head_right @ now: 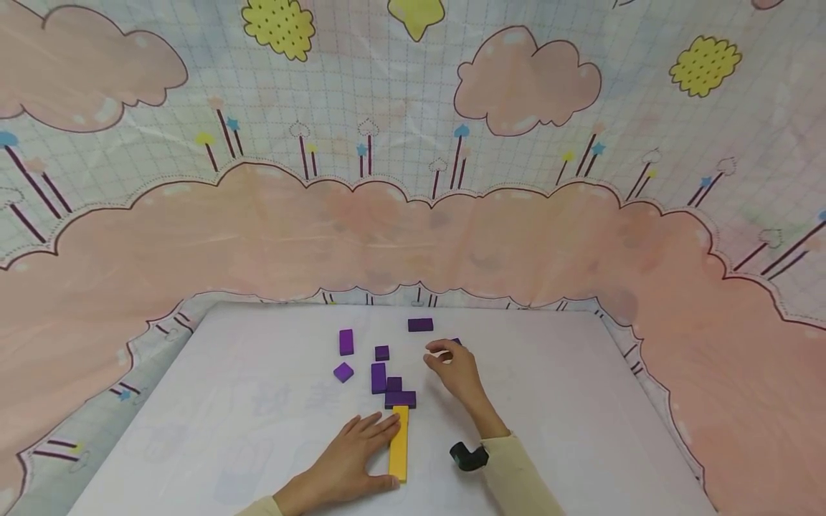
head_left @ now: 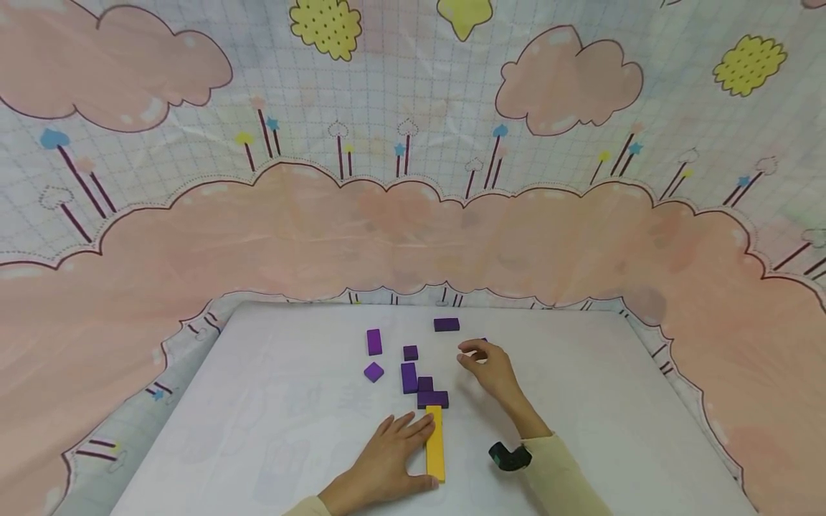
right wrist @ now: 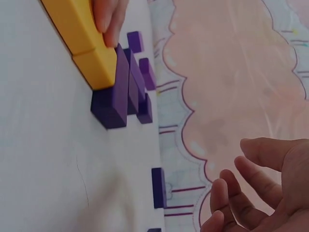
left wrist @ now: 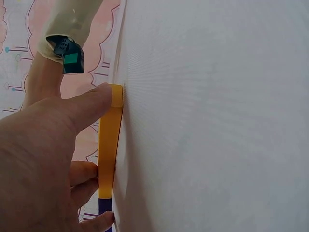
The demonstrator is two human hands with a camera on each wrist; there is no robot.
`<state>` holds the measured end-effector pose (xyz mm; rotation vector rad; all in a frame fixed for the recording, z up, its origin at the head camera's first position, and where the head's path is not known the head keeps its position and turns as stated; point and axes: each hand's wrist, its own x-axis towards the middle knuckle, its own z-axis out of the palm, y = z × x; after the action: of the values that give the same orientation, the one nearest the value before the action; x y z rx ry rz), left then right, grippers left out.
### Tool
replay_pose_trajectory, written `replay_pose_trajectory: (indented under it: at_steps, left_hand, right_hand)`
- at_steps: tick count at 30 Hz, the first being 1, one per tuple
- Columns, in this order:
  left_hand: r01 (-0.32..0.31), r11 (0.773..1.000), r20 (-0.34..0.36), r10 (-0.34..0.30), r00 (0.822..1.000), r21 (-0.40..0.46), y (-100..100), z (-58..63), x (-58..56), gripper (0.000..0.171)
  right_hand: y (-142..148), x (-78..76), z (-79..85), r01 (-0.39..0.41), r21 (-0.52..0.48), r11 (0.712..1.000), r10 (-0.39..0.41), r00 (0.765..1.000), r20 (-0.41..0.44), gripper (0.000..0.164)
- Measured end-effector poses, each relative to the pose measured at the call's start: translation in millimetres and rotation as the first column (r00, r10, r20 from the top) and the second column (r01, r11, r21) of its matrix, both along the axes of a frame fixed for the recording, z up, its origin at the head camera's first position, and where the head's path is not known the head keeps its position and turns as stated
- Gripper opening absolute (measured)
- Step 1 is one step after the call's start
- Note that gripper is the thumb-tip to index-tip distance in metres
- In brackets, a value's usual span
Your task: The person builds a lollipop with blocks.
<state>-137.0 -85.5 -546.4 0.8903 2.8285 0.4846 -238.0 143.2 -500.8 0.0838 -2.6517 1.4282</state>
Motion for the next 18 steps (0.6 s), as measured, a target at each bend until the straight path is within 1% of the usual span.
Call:
replay_pose_trajectory:
  at_steps: [4, 7, 10, 14, 18]
  left_hand:
    - [0.006, 1.000, -0.012, -0.006, 1.000, 0.003, -1, -1.2, 0.1, 0.085]
    - [0.006, 1.000, -0.006, -0.006, 1.000, 0.018, -1, -2.5, 0.8, 0.085]
    - [0.004, 1.000, 0.005, -0.004, 1.000, 0.016, -1, -3.1, 1.8, 0.085]
    - [0.002, 1.000, 0.028, -0.002, 1.000, -0.003, 0, -3.6, 1.6, 0.086]
    - [0.009, 1.000, 0.009, -0.009, 1.000, -0.005, -1, -2.4, 0.1, 0.086]
  right_hand:
    - [10, -4.0, -1.8, 0.027, -0.003, 1.000, -0.027, 1.000, -0.004, 0.024]
    - [17, -7.8, -5.1, 0.035, -0.022, 0.999, -0.036, 0.999, -0.015, 0.024]
    - [23, -11.0, -9.1, 0.044, -0.044, 0.998, -0.045, 0.999, -0.017, 0.023]
    - [30, -16.0, -13.2, 0.076, -0.067, 0.995, -0.074, 0.997, 0.031, 0.021]
    - [35, -23.6, -13.1, 0.111, -0.104, 0.988, -0.103, 0.992, 0.073, 0.021]
